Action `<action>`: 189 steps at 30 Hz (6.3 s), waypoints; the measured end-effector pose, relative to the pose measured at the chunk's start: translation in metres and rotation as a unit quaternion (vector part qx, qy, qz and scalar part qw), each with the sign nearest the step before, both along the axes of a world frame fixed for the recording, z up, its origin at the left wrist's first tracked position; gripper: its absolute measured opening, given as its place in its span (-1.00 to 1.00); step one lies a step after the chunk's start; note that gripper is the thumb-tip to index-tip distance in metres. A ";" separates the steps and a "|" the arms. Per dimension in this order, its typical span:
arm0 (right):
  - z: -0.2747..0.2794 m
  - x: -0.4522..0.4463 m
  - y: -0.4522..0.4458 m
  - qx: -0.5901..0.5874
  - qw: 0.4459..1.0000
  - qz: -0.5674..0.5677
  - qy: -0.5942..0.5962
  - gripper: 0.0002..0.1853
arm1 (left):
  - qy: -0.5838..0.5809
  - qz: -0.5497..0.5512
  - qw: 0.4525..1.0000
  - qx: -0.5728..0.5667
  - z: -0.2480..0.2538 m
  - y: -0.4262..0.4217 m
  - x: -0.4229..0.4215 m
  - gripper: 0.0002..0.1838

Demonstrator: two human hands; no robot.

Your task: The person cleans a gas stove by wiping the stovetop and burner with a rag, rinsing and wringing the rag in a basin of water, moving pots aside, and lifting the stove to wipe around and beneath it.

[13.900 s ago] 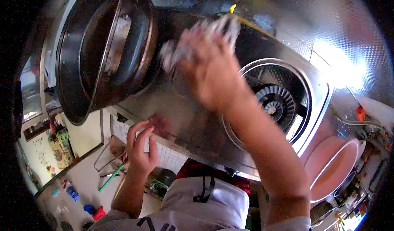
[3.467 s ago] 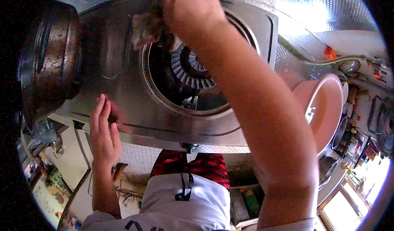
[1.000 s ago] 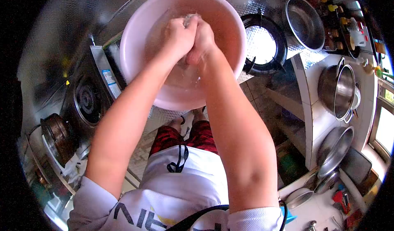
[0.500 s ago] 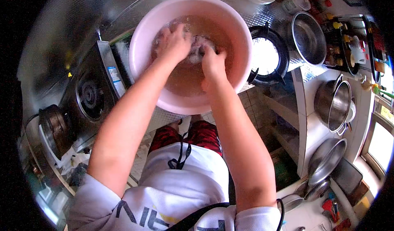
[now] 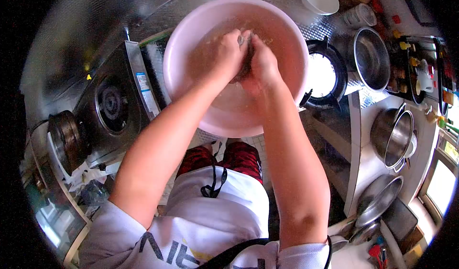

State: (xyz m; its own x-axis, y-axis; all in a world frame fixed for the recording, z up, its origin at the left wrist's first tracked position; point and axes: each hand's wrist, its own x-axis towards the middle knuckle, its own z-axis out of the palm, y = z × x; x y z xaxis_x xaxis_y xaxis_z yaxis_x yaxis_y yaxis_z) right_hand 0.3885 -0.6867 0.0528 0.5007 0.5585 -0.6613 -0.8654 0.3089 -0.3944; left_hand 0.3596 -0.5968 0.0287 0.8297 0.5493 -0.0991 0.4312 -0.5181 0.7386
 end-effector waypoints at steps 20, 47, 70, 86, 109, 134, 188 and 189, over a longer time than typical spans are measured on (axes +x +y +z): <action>-0.045 0.021 -0.012 -0.008 0.996 -0.033 0.081 -0.38 | 0.034 0.050 0.896 -0.440 0.006 -0.017 -0.004 -0.67; -0.028 -0.015 -0.009 -0.031 0.992 -0.123 -0.005 -0.51 | -0.182 0.165 0.864 -0.439 0.014 -0.027 -0.017 -0.79; 0.016 -0.043 0.000 -0.022 0.998 -0.047 -0.048 -0.51 | -0.124 -0.136 0.975 0.121 -0.008 -0.008 -0.049 -0.46; -0.026 -0.028 0.010 0.019 0.996 -0.086 -0.017 -0.66 | -0.110 -0.144 0.980 0.077 -0.015 -0.008 -0.043 -0.42; 0.030 -0.005 -0.065 -0.346 0.875 -0.014 -0.338 -0.46 | -0.188 -0.081 0.968 -0.142 0.057 0.008 -0.083 -0.52; 0.015 -0.191 0.201 -0.217 0.235 0.401 -0.858 -0.49 | -0.050 0.138 0.966 0.213 0.011 0.256 -0.508 -0.76; -0.024 -0.389 0.389 -0.210 0.644 0.168 -0.716 -0.08 | -0.032 0.166 0.955 0.243 -0.011 0.254 -0.509 -0.60; -0.026 -0.390 0.391 -0.209 0.639 0.144 -0.726 -0.16 | -0.035 0.161 0.955 0.248 -0.011 0.254 -0.509 -0.59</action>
State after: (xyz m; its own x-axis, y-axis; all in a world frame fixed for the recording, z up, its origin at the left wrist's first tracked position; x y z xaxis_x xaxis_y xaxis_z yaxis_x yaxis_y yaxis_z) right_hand -0.0016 -0.2954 0.0267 0.6721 0.6927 0.2615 0.5097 -0.1767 -0.8420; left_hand -0.1498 -0.3426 0.0173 0.6050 0.7423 0.2880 0.5862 -0.6600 0.4698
